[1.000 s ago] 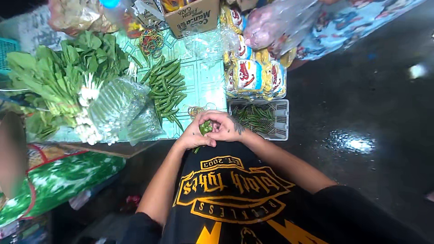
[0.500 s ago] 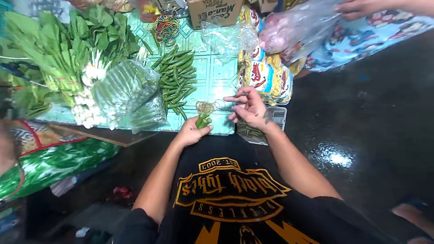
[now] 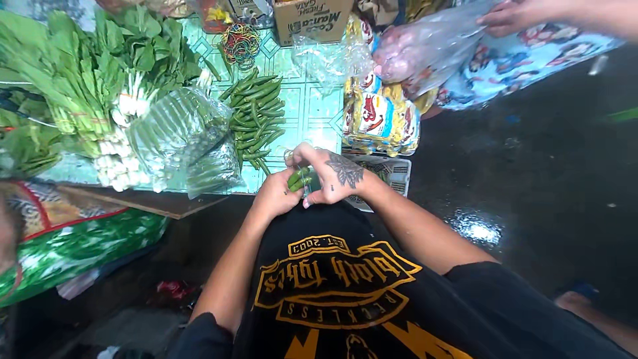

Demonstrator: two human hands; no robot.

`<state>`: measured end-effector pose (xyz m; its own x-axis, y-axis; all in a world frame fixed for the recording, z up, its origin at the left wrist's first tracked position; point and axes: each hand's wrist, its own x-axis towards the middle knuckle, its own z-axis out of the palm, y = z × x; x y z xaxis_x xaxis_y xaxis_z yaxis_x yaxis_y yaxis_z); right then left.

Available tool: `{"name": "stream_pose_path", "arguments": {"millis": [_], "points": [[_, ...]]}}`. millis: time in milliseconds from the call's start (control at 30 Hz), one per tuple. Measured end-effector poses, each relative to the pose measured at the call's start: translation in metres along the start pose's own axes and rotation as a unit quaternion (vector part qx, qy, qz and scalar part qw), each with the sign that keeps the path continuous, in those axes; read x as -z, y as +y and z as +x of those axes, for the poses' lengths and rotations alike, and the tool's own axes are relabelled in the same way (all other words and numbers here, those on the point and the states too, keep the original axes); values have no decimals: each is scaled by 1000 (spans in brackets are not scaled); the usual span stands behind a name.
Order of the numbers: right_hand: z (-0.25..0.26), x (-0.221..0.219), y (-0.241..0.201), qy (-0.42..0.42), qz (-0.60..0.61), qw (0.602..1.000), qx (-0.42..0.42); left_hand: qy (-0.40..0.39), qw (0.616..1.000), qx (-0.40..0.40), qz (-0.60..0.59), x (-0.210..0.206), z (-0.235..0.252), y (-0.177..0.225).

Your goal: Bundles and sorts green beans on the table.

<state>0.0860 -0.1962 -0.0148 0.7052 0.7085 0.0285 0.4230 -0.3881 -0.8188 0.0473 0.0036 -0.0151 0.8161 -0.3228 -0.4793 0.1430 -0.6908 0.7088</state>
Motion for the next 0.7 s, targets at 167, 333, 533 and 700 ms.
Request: {"name": "stream_pose_path", "arguments": {"millis": [167,333,533,700], "points": [[-3,-3,-1,-13,66,998,-19,22,997,8,68,-1,-3,8],[-2,-8,4,3,151,988,18,21,976,80,203,1,-1,24],[-11,-8,9,11,145,987,-71,-5,998,59,-29,9,8,6],[-47,-3,27,68,492,867,37,-18,807,66,-586,-10,-2,-16]]}}
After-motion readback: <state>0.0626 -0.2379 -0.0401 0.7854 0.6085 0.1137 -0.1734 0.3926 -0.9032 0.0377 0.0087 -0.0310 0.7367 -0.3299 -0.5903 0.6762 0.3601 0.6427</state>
